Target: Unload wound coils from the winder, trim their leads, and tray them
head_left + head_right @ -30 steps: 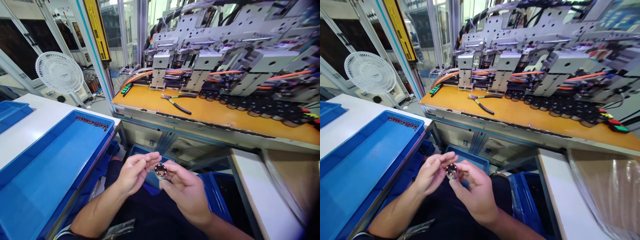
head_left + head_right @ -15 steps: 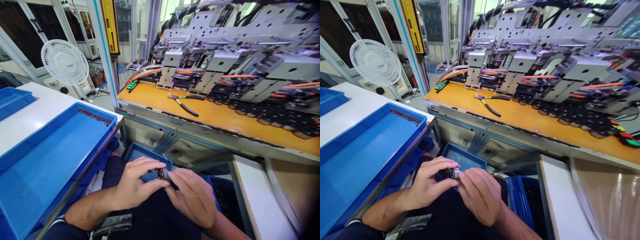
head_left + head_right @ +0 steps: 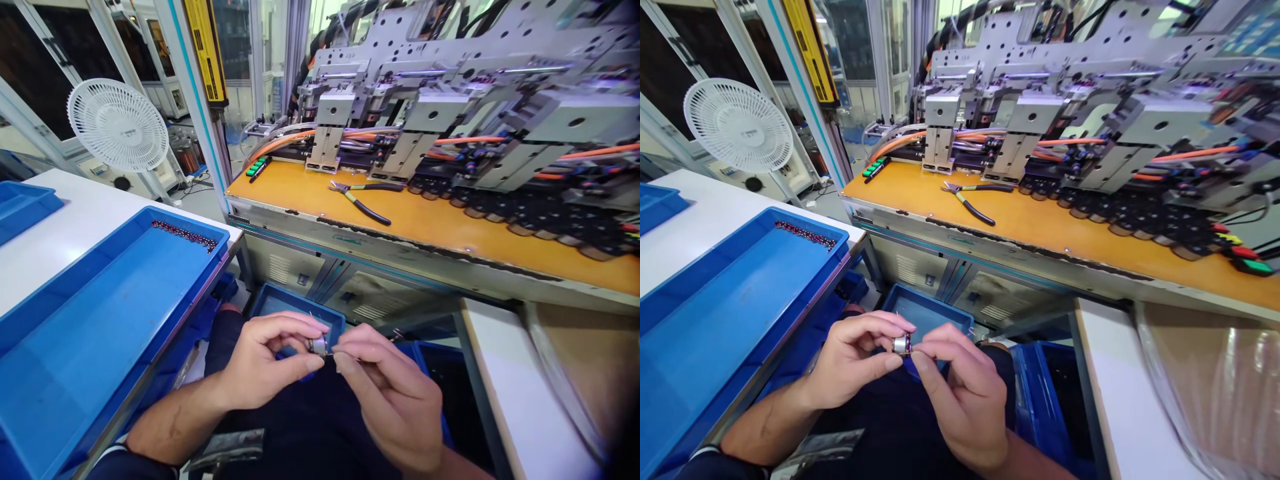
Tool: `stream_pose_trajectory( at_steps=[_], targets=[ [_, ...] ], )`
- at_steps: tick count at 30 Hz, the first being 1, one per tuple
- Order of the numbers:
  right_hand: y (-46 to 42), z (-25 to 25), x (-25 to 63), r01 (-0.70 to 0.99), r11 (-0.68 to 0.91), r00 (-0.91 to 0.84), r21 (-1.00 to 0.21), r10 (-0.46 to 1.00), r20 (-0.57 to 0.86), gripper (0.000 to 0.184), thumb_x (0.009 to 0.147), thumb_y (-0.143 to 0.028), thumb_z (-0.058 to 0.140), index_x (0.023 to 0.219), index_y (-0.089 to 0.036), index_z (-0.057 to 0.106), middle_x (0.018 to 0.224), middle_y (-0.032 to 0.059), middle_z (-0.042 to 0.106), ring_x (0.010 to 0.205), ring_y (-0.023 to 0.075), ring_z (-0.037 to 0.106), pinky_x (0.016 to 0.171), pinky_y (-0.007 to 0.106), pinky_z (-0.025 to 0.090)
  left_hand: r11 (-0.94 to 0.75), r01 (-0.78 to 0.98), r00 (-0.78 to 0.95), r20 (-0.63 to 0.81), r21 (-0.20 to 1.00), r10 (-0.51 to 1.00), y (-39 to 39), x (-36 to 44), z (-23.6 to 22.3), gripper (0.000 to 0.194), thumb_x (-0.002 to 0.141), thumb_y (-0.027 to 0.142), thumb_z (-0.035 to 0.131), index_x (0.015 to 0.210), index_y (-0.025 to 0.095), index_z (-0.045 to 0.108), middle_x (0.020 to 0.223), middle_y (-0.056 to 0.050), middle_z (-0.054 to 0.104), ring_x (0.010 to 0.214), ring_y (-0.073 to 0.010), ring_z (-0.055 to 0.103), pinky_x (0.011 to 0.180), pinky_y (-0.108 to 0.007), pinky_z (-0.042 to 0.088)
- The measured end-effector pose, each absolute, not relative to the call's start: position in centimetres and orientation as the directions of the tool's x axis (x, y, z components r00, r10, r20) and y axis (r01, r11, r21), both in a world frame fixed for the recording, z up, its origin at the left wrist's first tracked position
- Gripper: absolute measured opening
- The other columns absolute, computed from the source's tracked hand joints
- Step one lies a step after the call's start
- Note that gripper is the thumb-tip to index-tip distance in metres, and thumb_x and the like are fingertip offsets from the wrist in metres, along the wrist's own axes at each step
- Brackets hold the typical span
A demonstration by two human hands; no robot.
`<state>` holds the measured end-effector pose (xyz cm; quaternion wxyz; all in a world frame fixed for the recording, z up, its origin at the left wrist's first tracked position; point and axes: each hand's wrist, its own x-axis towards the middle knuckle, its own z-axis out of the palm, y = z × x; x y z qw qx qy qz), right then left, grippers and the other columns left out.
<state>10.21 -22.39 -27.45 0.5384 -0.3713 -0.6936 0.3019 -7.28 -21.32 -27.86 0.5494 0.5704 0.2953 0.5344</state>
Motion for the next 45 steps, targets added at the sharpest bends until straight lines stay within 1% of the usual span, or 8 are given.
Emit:
stream_pose_trajectory(
  at_steps=[6, 14, 16, 19, 23, 26, 29, 45],
  targets=[
    [-22.3, -28.0, 14.9, 0.357, 0.364, -0.024, -0.86, 0.924, 0.381, 0.01, 0.094, -0.022, 0.055, 0.087, -0.021, 0.062, 0.077, 0.003, 0.058, 0.066, 0.0144, 0.057, 0.058, 0.025, 0.047, -0.471, 0.031, 0.232, 0.452, 0.881, 0.861, -20.9, -8.3, -27.0, 0.026, 0.074, 0.003, 0.071, 0.097, 0.014, 0.073, 0.105, -0.012, 0.074, 0.089, -0.0158, 0.07, 0.069, -0.02, 0.057],
    [-20.3, -23.8, 15.2, 0.405, 0.859, -0.791, 0.314, 0.157, 0.591, 0.032, 0.095, -0.011, 0.039, 0.106, -0.014, 0.069, 0.094, 0.0096, 0.068, 0.088, 0.0223, 0.058, 0.081, 0.037, 0.046, -0.601, 0.134, 0.402, 0.511, 0.788, 0.76, -21.0, -7.9, -26.0, 0.029, 0.076, 0.003, 0.069, 0.103, 0.013, 0.07, 0.106, -0.012, 0.073, 0.095, -0.017, 0.07, 0.082, -0.025, 0.058],
    [-19.9, -23.7, 14.2, 0.386, 0.89, -0.79, 0.243, 0.182, 0.586, 0.029, 0.095, -0.011, 0.04, 0.096, -0.012, 0.069, 0.087, 0.0104, 0.067, 0.079, 0.0206, 0.057, 0.073, 0.036, 0.045, -0.59, 0.117, 0.397, 0.507, 0.799, 0.765, -21.1, -8.0, -26.0, 0.029, 0.076, 0.003, 0.068, 0.104, 0.013, 0.07, 0.106, -0.012, 0.073, 0.095, -0.0168, 0.07, 0.081, -0.023, 0.058],
    [-20.3, -23.9, 12.8, 0.448, 0.811, -0.662, -0.376, 0.584, 0.47, 0.028, 0.098, -0.017, 0.041, 0.081, -0.015, 0.063, 0.072, 0.0048, 0.06, 0.067, 0.0151, 0.054, 0.062, 0.029, 0.044, -0.572, 0.103, 0.376, 0.501, 0.814, 0.78, -21.2, -8.4, -26.1, 0.027, 0.076, 0.004, 0.069, 0.101, 0.013, 0.071, 0.106, -0.012, 0.073, 0.092, -0.0164, 0.071, 0.08, -0.023, 0.058],
    [-20.0, -23.0, 12.2, 0.417, 0.069, -0.671, -0.906, 0.696, -0.255, 0.041, 0.099, -0.041, 0.039, 0.075, -0.016, 0.06, 0.066, 0.0016, 0.058, 0.059, 0.0124, 0.055, 0.054, 0.024, 0.046, -0.593, 0.095, 0.369, 0.525, 0.799, 0.767, -21.4, -9.0, -26.3, 0.021, 0.076, 0.003, 0.069, 0.094, 0.013, 0.074, 0.103, -0.013, 0.074, 0.089, -0.017, 0.072, 0.081, -0.025, 0.058],
    [-15.8, -21.6, 13.4, 0.501, 0.23, -0.592, -0.834, 0.794, -0.137, 0.038, 0.096, -0.045, 0.045, 0.078, -0.016, 0.064, 0.073, 0.0041, 0.064, 0.067, 0.0161, 0.061, 0.064, 0.028, 0.051, -0.583, 0.109, 0.32, 0.527, 0.805, 0.788, -21.3, -9.1, -26.5, 0.02, 0.076, 0.003, 0.07, 0.092, 0.014, 0.074, 0.101, -0.012, 0.075, 0.088, -0.0173, 0.072, 0.08, -0.025, 0.058],
    [-8.5, -20.5, 15.5, 0.81, 0.509, -0.341, -0.292, 0.813, 0.472, 0.026, 0.091, -0.039, 0.056, 0.1, -0.017, 0.066, 0.102, 0.0109, 0.069, 0.095, 0.0234, 0.063, 0.089, 0.038, 0.049, -0.557, 0.112, 0.258, 0.518, 0.823, 0.816, -21.0, -9.2, -26.6, 0.021, 0.076, 0.004, 0.07, 0.092, 0.017, 0.074, 0.103, -0.011, 0.074, 0.087, -0.017, 0.072, 0.078, -0.025, 0.058],
    [-2.3, -23.4, 19.9, 0.766, 0.642, -0.538, -0.02, 0.658, 0.527, 0.038, 0.074, -0.041, 0.074, 0.101, -0.016, 0.069, 0.083, 0.0063, 0.062, 0.076, 0.0256, 0.065, 0.066, 0.036, 0.054, -0.496, 0.145, 0.054, 0.494, 0.856, 0.868, -20.4, -11.1, -26.6, 0.015, 0.081, 0.01, 0.068, 0.094, 0.017, 0.073, 0.106, -0.012, 0.074, 0.097, -0.0209, 0.07, 0.083, -0.033, 0.057]
  ],
)
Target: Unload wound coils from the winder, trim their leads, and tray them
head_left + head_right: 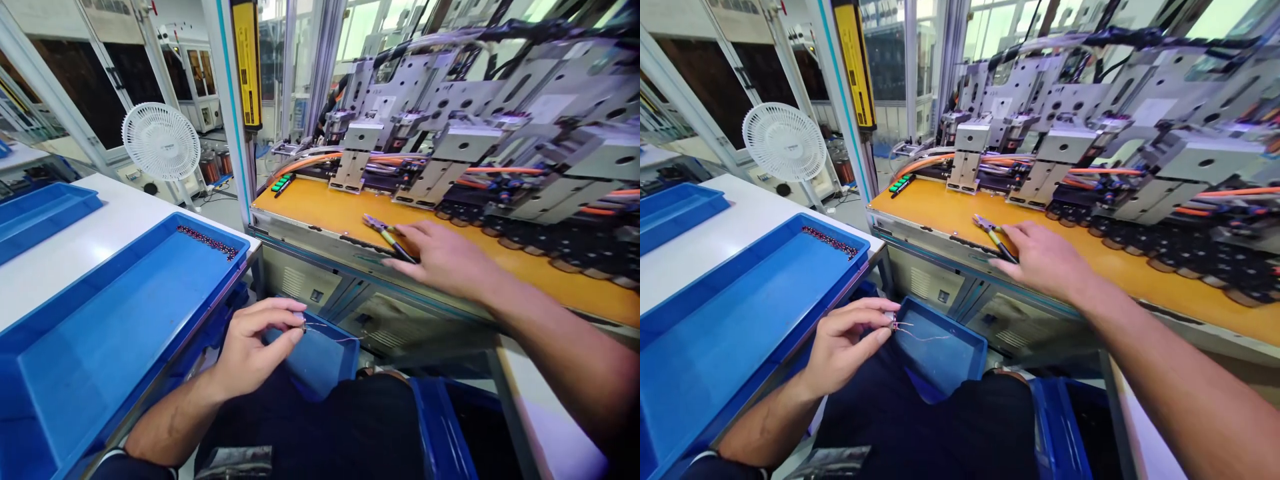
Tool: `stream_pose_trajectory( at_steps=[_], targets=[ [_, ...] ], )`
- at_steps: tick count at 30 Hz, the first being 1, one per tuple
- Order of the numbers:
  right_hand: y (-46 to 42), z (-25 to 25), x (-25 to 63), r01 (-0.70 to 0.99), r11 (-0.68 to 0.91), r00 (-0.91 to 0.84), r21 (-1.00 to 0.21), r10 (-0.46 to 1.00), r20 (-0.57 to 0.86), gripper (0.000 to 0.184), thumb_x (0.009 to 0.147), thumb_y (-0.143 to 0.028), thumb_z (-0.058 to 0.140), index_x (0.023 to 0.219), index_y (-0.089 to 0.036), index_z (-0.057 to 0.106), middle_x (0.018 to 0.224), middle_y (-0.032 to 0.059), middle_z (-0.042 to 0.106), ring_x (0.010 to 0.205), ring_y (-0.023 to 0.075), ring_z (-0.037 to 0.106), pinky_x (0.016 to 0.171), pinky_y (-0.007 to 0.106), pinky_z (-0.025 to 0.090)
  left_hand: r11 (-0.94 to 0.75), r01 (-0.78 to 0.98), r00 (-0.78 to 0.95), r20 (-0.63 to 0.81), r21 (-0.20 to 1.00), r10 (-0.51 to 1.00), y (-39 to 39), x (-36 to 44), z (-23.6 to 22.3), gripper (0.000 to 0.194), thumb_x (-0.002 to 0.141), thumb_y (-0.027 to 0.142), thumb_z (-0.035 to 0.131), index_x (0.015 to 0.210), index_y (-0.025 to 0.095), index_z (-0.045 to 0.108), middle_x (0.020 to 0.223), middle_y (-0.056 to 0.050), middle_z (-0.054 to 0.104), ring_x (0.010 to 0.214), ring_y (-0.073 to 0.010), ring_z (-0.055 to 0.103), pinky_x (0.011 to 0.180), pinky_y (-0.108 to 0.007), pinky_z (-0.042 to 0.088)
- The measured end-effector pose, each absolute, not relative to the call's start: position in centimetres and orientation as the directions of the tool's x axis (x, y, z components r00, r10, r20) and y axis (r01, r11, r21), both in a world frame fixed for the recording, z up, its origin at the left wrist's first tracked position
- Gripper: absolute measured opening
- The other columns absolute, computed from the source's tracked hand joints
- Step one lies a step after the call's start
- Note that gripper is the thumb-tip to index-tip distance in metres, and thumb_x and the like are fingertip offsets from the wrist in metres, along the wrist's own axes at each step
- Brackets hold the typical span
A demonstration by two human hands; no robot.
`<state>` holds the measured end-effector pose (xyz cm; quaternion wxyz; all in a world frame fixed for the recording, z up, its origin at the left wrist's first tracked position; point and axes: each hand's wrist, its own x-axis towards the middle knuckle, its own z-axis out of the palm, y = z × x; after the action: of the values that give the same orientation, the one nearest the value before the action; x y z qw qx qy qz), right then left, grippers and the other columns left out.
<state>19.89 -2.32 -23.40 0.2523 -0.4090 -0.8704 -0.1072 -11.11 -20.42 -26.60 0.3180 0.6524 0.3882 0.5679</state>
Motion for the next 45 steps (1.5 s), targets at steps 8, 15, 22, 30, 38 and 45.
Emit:
stream_pose_trajectory(
  at_steps=[8, 15, 22, 30, 38, 45],
  targets=[
    [-19.3, -29.8, 17.3, 0.615, 0.579, -0.448, -0.535, 0.815, 0.368, 0.053, 0.087, -0.019, 0.056, 0.139, -0.02, 0.046, 0.099, 0.0077, 0.068, 0.085, 0.019, 0.07, 0.076, 0.028, 0.058, -0.472, 0.09, 0.056, 0.469, 0.877, 0.882, -20.1, -10.1, -26.9, 0.014, 0.08, 0.009, 0.068, 0.092, 0.016, 0.073, 0.104, -0.012, 0.074, 0.094, -0.0196, 0.071, 0.082, -0.031, 0.057],
    [-27.3, -31.8, 13.6, 0.195, 0.197, -0.447, -0.961, 0.89, 0.091, 0.059, 0.089, -0.015, 0.051, 0.145, -0.027, 0.041, 0.118, 0.012, 0.065, 0.103, 0.0229, 0.067, 0.095, 0.038, 0.054, -0.487, 0.105, 0.094, 0.479, 0.867, 0.873, -20.1, -9.3, -26.9, 0.015, 0.081, 0.008, 0.067, 0.092, 0.016, 0.073, 0.104, -0.012, 0.074, 0.094, -0.0195, 0.071, 0.084, -0.032, 0.058],
    [-26.2, -30.8, 12.4, 0.04, 0.098, -0.482, -0.994, 0.873, 0.067, 0.058, 0.092, -0.017, 0.051, 0.146, -0.033, 0.039, 0.122, 0.0108, 0.062, 0.107, 0.0228, 0.065, 0.098, 0.042, 0.051, -0.56, 0.186, 0.1, 0.551, 0.808, 0.829, -20.5, -9.3, -26.8, 0.017, 0.08, 0.007, 0.067, 0.093, 0.015, 0.073, 0.104, -0.012, 0.075, 0.091, -0.0189, 0.072, 0.081, -0.031, 0.059],
    [-26.0, -31.2, 12.3, -0.008, 0.055, -0.484, -0.998, 0.874, 0.052, 0.057, 0.091, -0.016, 0.052, 0.143, -0.037, 0.043, 0.116, 0.0089, 0.062, 0.095, 0.0197, 0.066, 0.087, 0.036, 0.056, -0.564, 0.214, 0.094, 0.558, 0.797, 0.824, -20.5, -9.6, -26.6, 0.016, 0.079, 0.006, 0.067, 0.091, 0.014, 0.073, 0.101, -0.014, 0.075, 0.09, -0.019, 0.072, 0.081, -0.031, 0.059],
    [-25.9, -31.2, 12.2, 0.02, 0.058, -0.468, -0.998, 0.883, 0.041, 0.055, 0.091, -0.016, 0.052, 0.143, -0.032, 0.045, 0.116, 0.0117, 0.063, 0.093, 0.0208, 0.067, 0.086, 0.037, 0.057, -0.549, 0.203, 0.108, 0.539, 0.811, 0.835, -20.4, -9.6, -26.9, 0.017, 0.079, 0.006, 0.067, 0.093, 0.014, 0.073, 0.103, -0.013, 0.074, 0.091, -0.019, 0.072, 0.081, -0.031, 0.059],
    [-26.0, -31.8, 12.3, 0.071, 0.081, -0.429, -0.994, 0.902, 0.043, 0.055, 0.089, -0.014, 0.055, 0.14, -0.034, 0.049, 0.102, 0.0089, 0.067, 0.077, 0.016, 0.067, 0.069, 0.027, 0.059, -0.55, 0.2, 0.117, 0.538, 0.811, 0.835, -20.5, -9.7, -27.1, 0.019, 0.079, 0.004, 0.067, 0.094, 0.014, 0.072, 0.104, -0.013, 0.074, 0.092, -0.0184, 0.071, 0.082, -0.03, 0.058]
  ],
)
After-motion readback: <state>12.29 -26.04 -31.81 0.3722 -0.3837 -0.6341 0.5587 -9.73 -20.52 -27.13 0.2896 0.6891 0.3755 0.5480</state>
